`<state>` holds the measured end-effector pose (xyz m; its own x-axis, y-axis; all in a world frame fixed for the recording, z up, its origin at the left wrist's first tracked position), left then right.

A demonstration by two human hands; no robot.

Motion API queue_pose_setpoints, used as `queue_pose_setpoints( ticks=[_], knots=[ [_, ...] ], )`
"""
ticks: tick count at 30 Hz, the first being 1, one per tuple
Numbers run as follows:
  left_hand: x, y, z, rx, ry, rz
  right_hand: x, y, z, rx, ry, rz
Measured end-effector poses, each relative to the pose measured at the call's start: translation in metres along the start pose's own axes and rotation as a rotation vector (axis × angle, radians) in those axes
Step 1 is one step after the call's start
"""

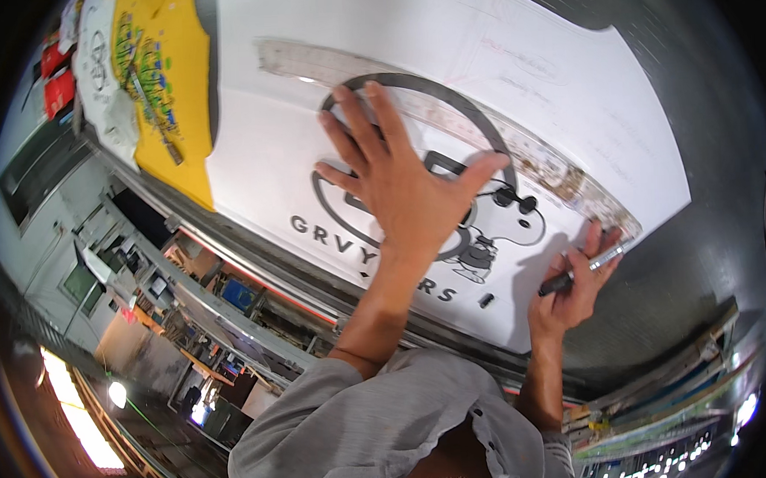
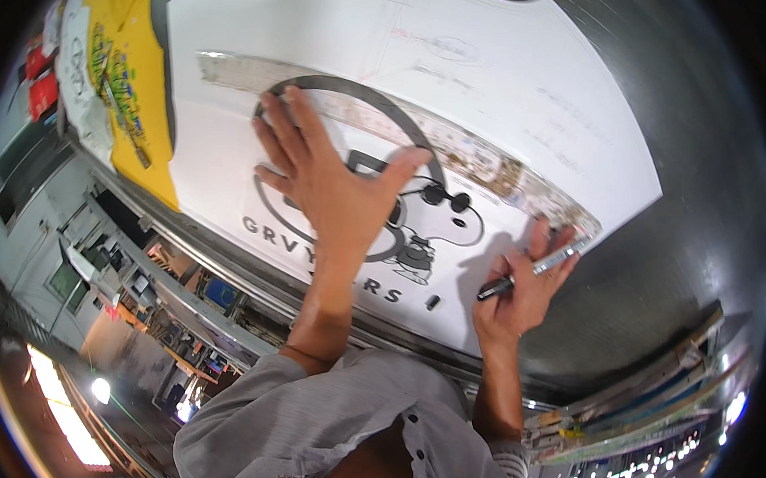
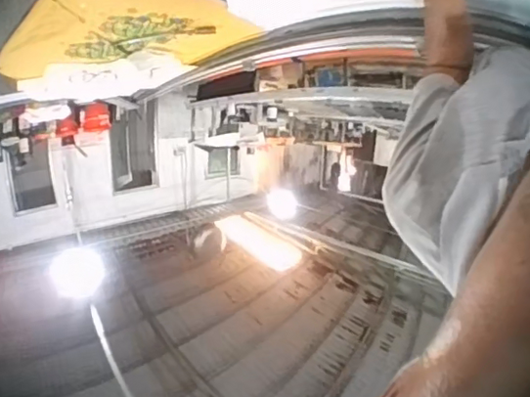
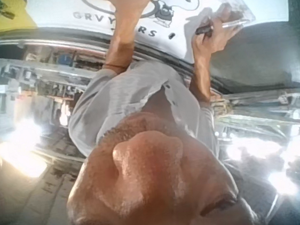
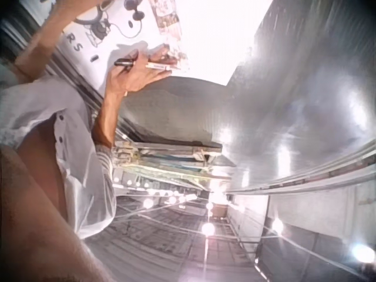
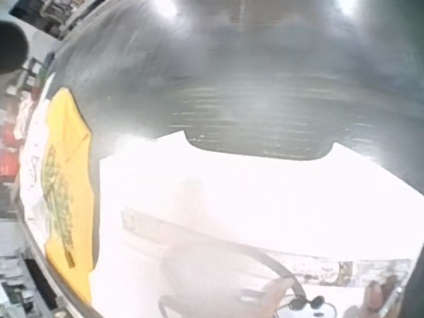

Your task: The person cleans a screen printing frame with a cloth, then uses a marker and a ruler to draw lines on the screen mesh. They also place a ruler on a white t-shirt and draw lines on it. The person handles the screen frame, a cloth, a marker, a ruler, and a t-shirt.

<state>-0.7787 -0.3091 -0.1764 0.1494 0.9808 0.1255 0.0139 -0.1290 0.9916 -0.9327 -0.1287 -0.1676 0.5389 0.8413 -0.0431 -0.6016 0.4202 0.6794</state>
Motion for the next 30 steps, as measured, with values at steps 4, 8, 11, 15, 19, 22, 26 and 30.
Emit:
queue_pose_setpoints(
  ticks=[4,8,11,15,19,22,26,30],
  knots=[
    [-0.003,0.000,0.005,0.041,0.005,-0.023,-0.006,-0.002,0.001,0.037,0.030,0.015],
    [-0.002,-0.001,0.004,0.084,0.023,-0.007,-0.003,-0.003,0.001,0.046,0.018,-0.001],
    [-0.002,-0.002,0.003,0.078,0.024,-0.005,-0.003,-0.002,0.001,0.046,0.023,-0.009],
    [-0.001,-0.003,0.003,0.067,0.000,-0.016,-0.003,-0.001,0.002,0.047,0.011,-0.004],
    [-0.004,0.000,0.000,0.058,-0.006,-0.029,-0.005,-0.001,0.001,0.036,0.016,-0.006],
    [-0.007,0.005,-0.009,0.043,0.010,-0.018,-0.005,-0.001,0.001,0.027,0.019,-0.021],
    [-0.009,0.008,-0.006,0.052,0.021,0.012,-0.005,0.004,-0.001,-0.092,-0.027,-0.029],
    [-0.008,0.004,-0.001,0.050,0.047,0.058,-0.003,0.034,0.001,-0.410,-0.071,-0.330]
  ],
)
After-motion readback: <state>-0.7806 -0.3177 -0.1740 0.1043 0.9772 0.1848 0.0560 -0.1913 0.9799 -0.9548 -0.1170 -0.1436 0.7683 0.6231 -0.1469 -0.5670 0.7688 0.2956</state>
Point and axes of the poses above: each hand's wrist, its own x-axis away from the middle knuckle, its own y-axis out of the back of the hand, z = x × y, the point moved 3 cm from there along -x, towards the middle knuckle, and after that the axes turned 4 degrees about -x, right-handed, at the moved point
